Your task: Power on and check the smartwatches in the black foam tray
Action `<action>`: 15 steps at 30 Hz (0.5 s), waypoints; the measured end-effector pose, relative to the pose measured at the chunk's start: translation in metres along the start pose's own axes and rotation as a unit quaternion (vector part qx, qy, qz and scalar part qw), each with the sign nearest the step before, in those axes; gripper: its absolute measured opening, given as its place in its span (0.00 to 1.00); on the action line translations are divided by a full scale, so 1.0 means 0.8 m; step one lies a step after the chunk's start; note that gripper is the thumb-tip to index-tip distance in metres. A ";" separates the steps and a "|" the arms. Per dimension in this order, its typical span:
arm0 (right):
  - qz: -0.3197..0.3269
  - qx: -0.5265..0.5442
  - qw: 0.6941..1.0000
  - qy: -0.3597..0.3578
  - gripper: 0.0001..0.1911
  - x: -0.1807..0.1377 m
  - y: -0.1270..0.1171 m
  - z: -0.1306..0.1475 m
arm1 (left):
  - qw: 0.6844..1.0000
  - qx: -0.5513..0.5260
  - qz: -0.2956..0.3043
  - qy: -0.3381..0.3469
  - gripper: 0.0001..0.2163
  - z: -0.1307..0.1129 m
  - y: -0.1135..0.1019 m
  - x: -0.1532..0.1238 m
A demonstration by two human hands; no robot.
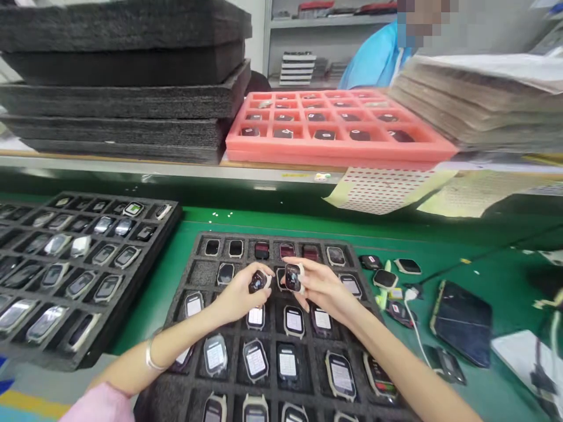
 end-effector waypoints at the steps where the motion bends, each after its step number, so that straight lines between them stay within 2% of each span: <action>1: -0.003 -0.005 1.000 0.003 0.28 0.000 0.001 0.000 | 1.000 0.006 -0.001 -0.001 0.12 0.000 -0.001 -0.001; 6: 0.008 -0.007 1.000 0.007 0.29 0.000 0.006 -0.005 | 1.000 0.014 -0.010 0.020 0.14 -0.004 -0.002 -0.001; 11: 0.022 0.002 1.000 0.000 0.26 0.004 0.003 -0.007 | 0.996 0.080 -0.028 0.037 0.13 -0.014 -0.010 -0.002; 15: 0.033 0.030 0.999 -0.012 0.26 -0.005 0.010 -0.006 | 0.997 0.061 -0.049 0.015 0.10 -0.014 -0.004 -0.020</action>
Point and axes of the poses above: each hand's wrist, its own x-axis towards the middle knuckle, its own y-axis out of the palm, z = x × y, the point moved 7 cm from there along x, towards the middle knuckle, and after that the axes turned 9 degrees about z, right-handed, at the moved point
